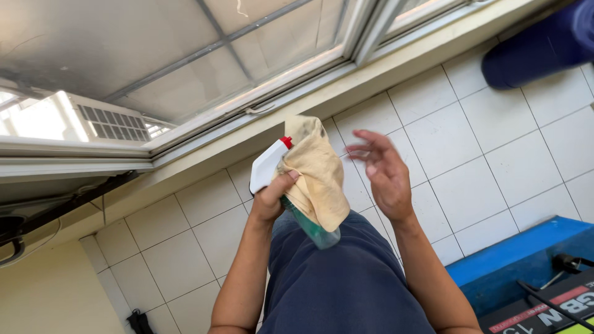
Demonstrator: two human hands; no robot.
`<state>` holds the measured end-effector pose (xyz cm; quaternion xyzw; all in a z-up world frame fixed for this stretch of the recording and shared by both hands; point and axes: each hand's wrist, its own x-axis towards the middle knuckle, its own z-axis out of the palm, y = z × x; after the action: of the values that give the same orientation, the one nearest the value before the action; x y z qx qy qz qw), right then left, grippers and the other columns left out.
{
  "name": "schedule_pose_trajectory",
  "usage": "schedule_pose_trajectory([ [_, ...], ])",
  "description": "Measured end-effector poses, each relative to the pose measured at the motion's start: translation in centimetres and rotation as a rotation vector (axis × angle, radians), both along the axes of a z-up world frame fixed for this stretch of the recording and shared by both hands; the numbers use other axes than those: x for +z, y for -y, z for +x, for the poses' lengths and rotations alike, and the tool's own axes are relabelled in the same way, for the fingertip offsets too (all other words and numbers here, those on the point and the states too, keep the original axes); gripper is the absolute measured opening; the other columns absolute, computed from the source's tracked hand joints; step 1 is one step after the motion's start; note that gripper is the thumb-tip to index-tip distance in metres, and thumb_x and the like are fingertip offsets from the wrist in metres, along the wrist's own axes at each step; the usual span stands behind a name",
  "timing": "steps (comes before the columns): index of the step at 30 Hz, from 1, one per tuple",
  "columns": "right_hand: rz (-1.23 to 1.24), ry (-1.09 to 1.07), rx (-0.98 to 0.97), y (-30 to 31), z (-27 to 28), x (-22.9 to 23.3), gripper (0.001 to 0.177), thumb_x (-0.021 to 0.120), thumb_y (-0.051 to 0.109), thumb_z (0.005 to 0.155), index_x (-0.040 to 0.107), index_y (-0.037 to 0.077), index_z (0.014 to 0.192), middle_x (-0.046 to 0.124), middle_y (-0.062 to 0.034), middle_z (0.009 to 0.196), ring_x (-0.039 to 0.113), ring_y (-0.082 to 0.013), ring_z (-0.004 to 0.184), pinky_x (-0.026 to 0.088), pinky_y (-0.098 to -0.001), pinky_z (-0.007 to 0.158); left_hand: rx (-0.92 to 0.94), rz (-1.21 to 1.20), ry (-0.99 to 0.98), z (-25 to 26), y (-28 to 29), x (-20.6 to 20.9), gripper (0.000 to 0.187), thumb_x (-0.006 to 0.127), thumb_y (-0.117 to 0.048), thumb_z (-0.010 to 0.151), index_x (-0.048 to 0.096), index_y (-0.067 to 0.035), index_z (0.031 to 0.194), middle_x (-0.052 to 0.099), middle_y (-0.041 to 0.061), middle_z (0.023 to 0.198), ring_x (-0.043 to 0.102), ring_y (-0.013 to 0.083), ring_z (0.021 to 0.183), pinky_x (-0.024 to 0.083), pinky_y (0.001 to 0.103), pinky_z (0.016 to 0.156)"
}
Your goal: The person wipes translucent glass panels on an overhead structure with a cloth while holding a spray bottle.
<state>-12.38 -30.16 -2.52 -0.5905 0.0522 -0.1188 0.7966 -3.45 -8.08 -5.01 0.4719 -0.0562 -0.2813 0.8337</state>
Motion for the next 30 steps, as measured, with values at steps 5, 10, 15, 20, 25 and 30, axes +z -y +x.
schedule_pose_trajectory([
  [5, 0.315, -0.114, 0.162, 5.0, -1.2, -2.9, 0.108, 0.076, 0.06, 0.083, 0.027, 0.006, 0.163, 0.042, -0.0176, 0.158, 0.046, -0.0286, 0.145, 0.038, -0.0436, 0.119, -0.256, -0.215, -0.192, -0.6, 4.5, 2.3, 0.067, 0.066, -0.01, 0.079, 0.05, 0.007, 0.142, 0.066, 0.022, 0.124, 0.069, 0.03, 0.109, 0.057, 0.04, 0.095],
  [10, 0.552, -0.182, 0.288, 7.9, -3.5, -4.6, 0.113, 0.09, 0.051, 0.077, 0.034, -0.007, 0.156, 0.056, -0.0207, 0.141, 0.055, -0.0309, 0.132, 0.047, -0.045, 0.11, -0.421, -0.046, 0.152, 0.7, 7.5, 5.5, 0.047, 0.069, -0.009, 0.086, 0.061, 0.005, 0.13, 0.069, 0.013, 0.127, 0.066, 0.0216, 0.117, 0.053, 0.032, 0.103],
  [15, 0.444, -0.225, 0.296, 8.7, -4.3, -4.0, 0.075, 0.086, 0.022, 0.088, 0.05, -0.013, 0.143, 0.061, -0.0283, 0.132, 0.063, -0.0354, 0.123, 0.054, -0.0474, 0.105, -0.371, 0.223, 0.559, 2.4, 9.9, 7.6, 0.031, 0.081, -0.01, 0.091, 0.059, -0.003, 0.11, 0.068, 0.005, 0.104, 0.071, 0.018, 0.113, 0.055, 0.03, 0.094],
  [20, 0.89, -0.094, -0.073, 9.1, -3.7, -2.9, 0.064, 0.074, 0.017, 0.088, 0.048, -0.004, 0.144, 0.061, -0.0244, 0.133, 0.066, -0.0341, 0.119, 0.053, -0.0467, 0.103, 0.057, 0.538, 0.521, 4.5, 12.6, 7.6, 0.041, 0.086, -0.016, 0.084, 0.061, -0.001, 0.113, 0.066, 0.004, 0.096, 0.05, 0.0081, 0.065, 0.044, 0.024, 0.061],
  [25, 0.696, 0.046, -0.157, 11.9, -2.3, -2.5, 0.064, 0.073, 0.013, 0.092, 0.046, -0.001, 0.148, 0.059, -0.0171, 0.138, 0.06, -0.0297, 0.131, 0.047, -0.0456, 0.115, -0.022, 0.484, 0.647, 5.9, 14.1, 8.9, 0.04, 0.083, -0.02, 0.09, 0.064, -0.002, 0.12, 0.068, 0.001, 0.1, 0.052, 0.0049, 0.067, 0.047, 0.02, 0.064],
  [30, 0.646, -0.005, -0.103, 14.1, -0.2, -3.1, 0.059, 0.071, 0.021, 0.095, 0.05, -0.002, 0.145, 0.06, -0.018, 0.138, 0.06, -0.0317, 0.128, 0.047, -0.047, 0.112, -0.241, 0.459, 0.715, 6.3, 18.3, 10.3, 0.064, 0.093, -0.033, 0.069, 0.062, -0.002, 0.116, 0.066, 0.001, 0.09, 0.055, 0.0067, 0.064, 0.05, 0.021, 0.059],
])
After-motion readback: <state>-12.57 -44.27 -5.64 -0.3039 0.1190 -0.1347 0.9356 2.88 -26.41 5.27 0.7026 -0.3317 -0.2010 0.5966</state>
